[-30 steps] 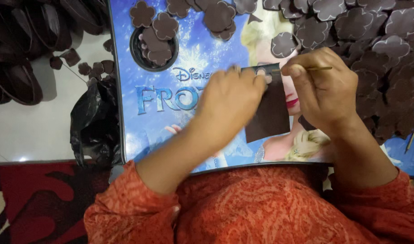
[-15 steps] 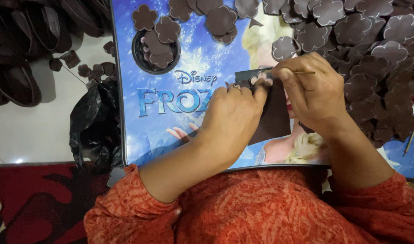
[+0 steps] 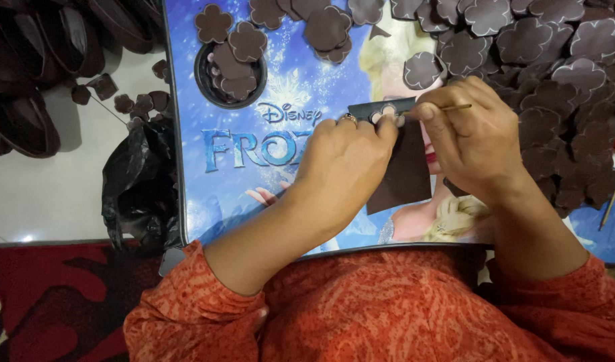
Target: The person trims the edges of small flower-shaped craft pieces using a thin pointed tool. They hold each piece against a dark rectangular backing and carefully scrape or scrape away excess material along the perimeter, then place the finished piece aside and pick up the next one.
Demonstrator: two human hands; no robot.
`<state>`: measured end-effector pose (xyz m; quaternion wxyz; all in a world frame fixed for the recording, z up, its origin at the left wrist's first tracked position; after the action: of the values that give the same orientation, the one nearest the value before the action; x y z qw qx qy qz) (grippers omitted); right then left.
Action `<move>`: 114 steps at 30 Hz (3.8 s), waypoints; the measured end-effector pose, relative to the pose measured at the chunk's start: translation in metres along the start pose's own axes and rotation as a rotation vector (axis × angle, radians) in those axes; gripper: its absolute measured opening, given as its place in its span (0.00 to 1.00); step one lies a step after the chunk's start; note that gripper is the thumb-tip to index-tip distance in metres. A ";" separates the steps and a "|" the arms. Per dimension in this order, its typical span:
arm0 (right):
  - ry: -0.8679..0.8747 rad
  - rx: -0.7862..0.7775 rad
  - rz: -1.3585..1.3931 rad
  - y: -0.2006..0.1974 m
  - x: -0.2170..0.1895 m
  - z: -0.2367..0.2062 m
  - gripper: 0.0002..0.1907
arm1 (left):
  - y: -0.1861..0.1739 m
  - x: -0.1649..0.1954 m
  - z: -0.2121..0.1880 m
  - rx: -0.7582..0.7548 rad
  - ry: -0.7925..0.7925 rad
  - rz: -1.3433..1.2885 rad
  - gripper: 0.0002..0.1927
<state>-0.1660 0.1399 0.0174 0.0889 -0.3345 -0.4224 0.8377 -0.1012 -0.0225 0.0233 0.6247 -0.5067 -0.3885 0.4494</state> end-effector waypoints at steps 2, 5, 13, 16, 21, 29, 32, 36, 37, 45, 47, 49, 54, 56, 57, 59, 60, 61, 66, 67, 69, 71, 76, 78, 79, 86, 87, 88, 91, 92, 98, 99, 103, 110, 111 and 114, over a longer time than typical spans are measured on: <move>-0.007 0.002 0.001 -0.001 0.000 0.000 0.08 | 0.000 -0.001 0.002 0.001 -0.004 -0.010 0.13; -0.026 0.006 0.016 -0.003 -0.001 0.000 0.05 | -0.001 -0.002 0.003 0.028 -0.007 -0.021 0.11; 0.101 0.028 0.144 -0.006 0.002 0.002 0.07 | 0.008 -0.019 0.020 0.180 -0.035 -0.323 0.09; 0.219 0.104 0.307 -0.011 0.005 0.003 0.10 | 0.013 -0.035 0.027 0.245 -0.088 -0.488 0.18; 0.462 0.146 0.457 -0.008 0.013 0.002 0.10 | 0.019 -0.047 0.032 0.133 -0.167 -0.641 0.14; 0.447 -0.026 0.192 -0.003 -0.004 0.005 0.08 | 0.043 -0.067 0.031 -0.105 -0.367 -1.071 0.11; 0.396 -0.112 0.014 -0.002 -0.012 0.016 0.17 | 0.055 -0.078 0.039 0.036 -0.373 -1.239 0.11; 0.267 -0.132 0.060 0.003 -0.025 0.023 0.22 | 0.070 -0.091 0.043 0.214 -0.456 -1.480 0.11; 0.279 -0.152 0.040 0.005 -0.025 0.023 0.22 | 0.073 -0.090 0.042 0.203 -0.458 -1.456 0.11; 0.331 -0.162 0.099 0.010 -0.019 0.022 0.18 | 0.069 -0.088 0.042 0.155 -0.452 -1.406 0.11; 0.281 -0.146 0.118 0.009 -0.023 0.024 0.17 | 0.067 -0.088 0.042 0.147 -0.457 -1.400 0.11; 0.263 -0.161 0.068 0.008 -0.027 0.025 0.22 | 0.065 -0.088 0.042 0.143 -0.461 -1.395 0.11; 0.312 -0.194 0.062 0.005 -0.031 0.025 0.19 | 0.059 -0.086 0.042 0.120 -0.470 -1.379 0.11; 0.337 -0.188 0.094 0.003 -0.029 0.027 0.18 | 0.056 -0.086 0.041 0.121 -0.477 -1.351 0.10; 0.349 -0.186 0.107 0.003 -0.028 0.027 0.18 | 0.055 -0.086 0.042 0.122 -0.475 -1.337 0.10; 0.373 -0.184 0.133 0.002 -0.028 0.028 0.19 | 0.053 -0.085 0.042 0.102 -0.480 -1.337 0.10; 0.380 -0.192 0.116 0.001 -0.028 0.027 0.22 | 0.053 -0.085 0.042 0.091 -0.486 -1.337 0.10; 0.386 -0.200 0.101 0.000 -0.030 0.027 0.25 | 0.053 -0.084 0.042 0.092 -0.484 -1.340 0.10; 0.299 -0.173 0.044 -0.001 -0.037 0.031 0.27 | 0.052 -0.084 0.043 0.085 -0.497 -1.358 0.11; 0.300 -0.171 0.045 -0.001 -0.036 0.031 0.26 | 0.052 -0.084 0.042 0.089 -0.494 -1.348 0.11; 0.327 -0.161 0.058 -0.002 -0.033 0.030 0.24 | 0.051 -0.084 0.042 0.095 -0.483 -1.328 0.10; 0.380 -0.147 0.083 -0.002 -0.028 0.028 0.24 | 0.051 -0.083 0.043 0.095 -0.473 -1.342 0.11; 0.302 -0.089 0.113 -0.003 -0.025 0.025 0.22 | 0.050 -0.079 0.043 0.077 -0.457 -1.353 0.10; 0.262 -0.051 0.137 -0.007 -0.025 0.024 0.22 | 0.048 -0.078 0.044 0.050 -0.466 -1.304 0.10; 0.237 -0.028 0.152 -0.008 -0.026 0.024 0.23 | 0.048 -0.078 0.044 0.043 -0.465 -1.310 0.10; 0.488 0.012 0.225 -0.012 -0.014 0.016 0.10 | 0.047 -0.076 0.044 0.049 -0.453 -1.339 0.10; 0.508 0.046 0.265 -0.016 -0.013 0.016 0.10 | 0.045 -0.077 0.044 0.055 -0.453 -1.347 0.10; 0.526 0.079 0.306 -0.022 -0.012 0.016 0.10 | 0.044 -0.078 0.043 0.065 -0.454 -1.348 0.10; 0.390 0.284 0.249 -0.050 -0.014 0.021 0.11 | 0.037 -0.074 0.043 0.097 -0.415 -1.344 0.10; 0.309 0.364 0.202 -0.060 -0.016 0.023 0.12 | 0.034 -0.071 0.042 0.113 -0.378 -1.336 0.10; 0.607 0.006 0.371 -0.041 -0.012 0.024 0.14 | 0.029 -0.035 0.037 -0.082 -0.207 -1.377 0.09; 0.578 -0.024 0.299 -0.039 -0.013 0.024 0.13 | 0.029 -0.032 0.037 -0.107 -0.175 -1.348 0.09; 0.587 -0.075 0.277 -0.036 -0.012 0.023 0.13 | 0.033 -0.037 0.041 -0.099 -0.212 -1.454 0.08; 0.648 -0.111 0.278 -0.031 -0.014 0.021 0.10 | 0.023 -0.070 0.041 0.161 -0.356 -1.116 0.11; 0.662 -0.120 0.274 -0.031 -0.014 0.021 0.10 | 0.020 -0.078 0.041 0.241 -0.419 -1.054 0.13; 0.679 -0.137 0.249 -0.032 -0.014 0.022 0.11 | -0.005 -0.097 0.035 0.548 -0.260 -0.383 0.17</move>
<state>-0.1736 0.1396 0.0577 0.0989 -0.6476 -0.3798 0.6532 -0.1619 -0.1052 0.0314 0.7557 -0.1768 -0.4179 0.4723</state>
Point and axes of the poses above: each hand's wrist, its own z-axis towards the middle knuckle, its own y-axis out of the palm, x = y × z, the point moved 4 cm from there along z, towards the middle knuckle, and after that the axes turned 2 degrees about z, right-handed, at the moved point
